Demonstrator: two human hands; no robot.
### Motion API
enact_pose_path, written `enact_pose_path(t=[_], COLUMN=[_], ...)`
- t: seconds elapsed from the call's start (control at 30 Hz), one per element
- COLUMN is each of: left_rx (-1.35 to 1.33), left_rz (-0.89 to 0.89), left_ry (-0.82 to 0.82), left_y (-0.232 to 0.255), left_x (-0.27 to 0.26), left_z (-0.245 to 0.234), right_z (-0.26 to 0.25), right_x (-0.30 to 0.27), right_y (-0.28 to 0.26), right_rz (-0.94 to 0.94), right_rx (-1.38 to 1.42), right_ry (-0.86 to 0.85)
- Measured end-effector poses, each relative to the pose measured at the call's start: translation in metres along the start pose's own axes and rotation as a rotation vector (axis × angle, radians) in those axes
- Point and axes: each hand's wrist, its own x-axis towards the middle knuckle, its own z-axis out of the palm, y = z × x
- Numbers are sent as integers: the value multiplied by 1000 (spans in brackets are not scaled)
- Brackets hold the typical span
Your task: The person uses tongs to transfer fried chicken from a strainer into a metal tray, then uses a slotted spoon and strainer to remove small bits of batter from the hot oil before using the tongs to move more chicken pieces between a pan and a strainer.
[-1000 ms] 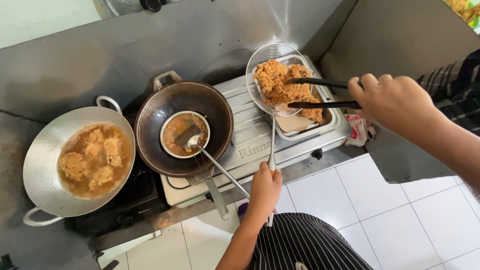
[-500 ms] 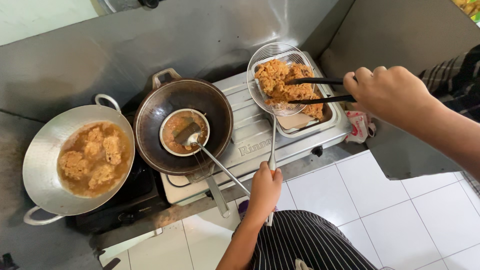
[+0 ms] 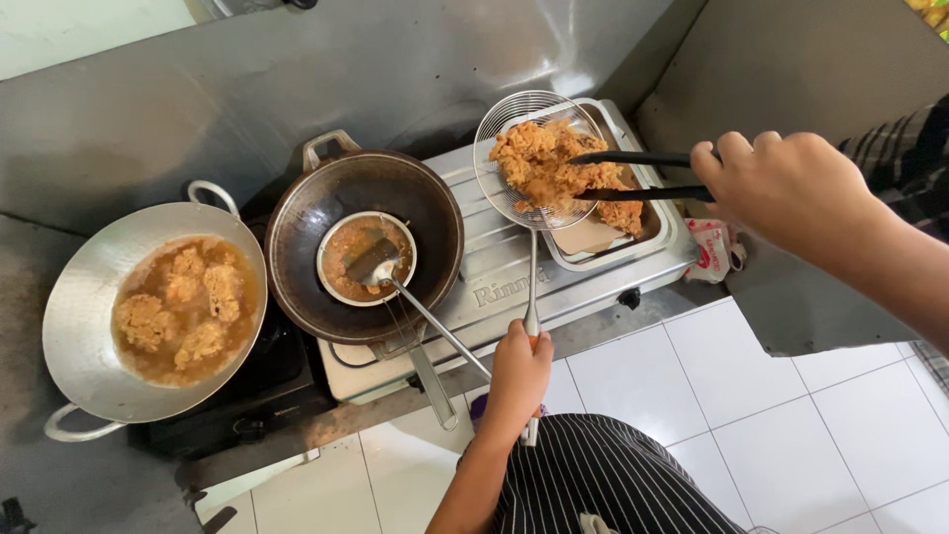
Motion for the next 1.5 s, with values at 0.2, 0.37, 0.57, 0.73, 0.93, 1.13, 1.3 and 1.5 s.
enact_pose_path(t=[0.2, 0.37, 0.57, 0.73, 0.93, 1.13, 1.3, 1.5], left_rx=[-33, 16, 28, 38, -76, -5, 65, 11], left_rz=[31, 51, 101, 141, 23, 99, 153, 48], left_ry=[21, 55, 88, 96, 20, 79, 118, 52], left_y=[-1, -18, -30, -21, -6, -17, -26, -17], left_x=[4, 16, 25, 23, 15, 22, 25, 20], left_z=[0, 9, 13, 12, 8, 10, 13, 8], right_z=[8, 17, 24, 28, 37, 44, 41, 36], right_x=[-9, -17, -26, -35, -41, -46, -48, -50], right_y=[-10, -24, -29, -28, -31, -38, -34, -29], right_rz=[47, 97, 120, 163, 194, 187, 180, 211], right_rx=[-10, 56, 80, 80, 60, 40, 28, 37], right_ry=[-18, 39, 17, -18, -5, 36, -25, -18])
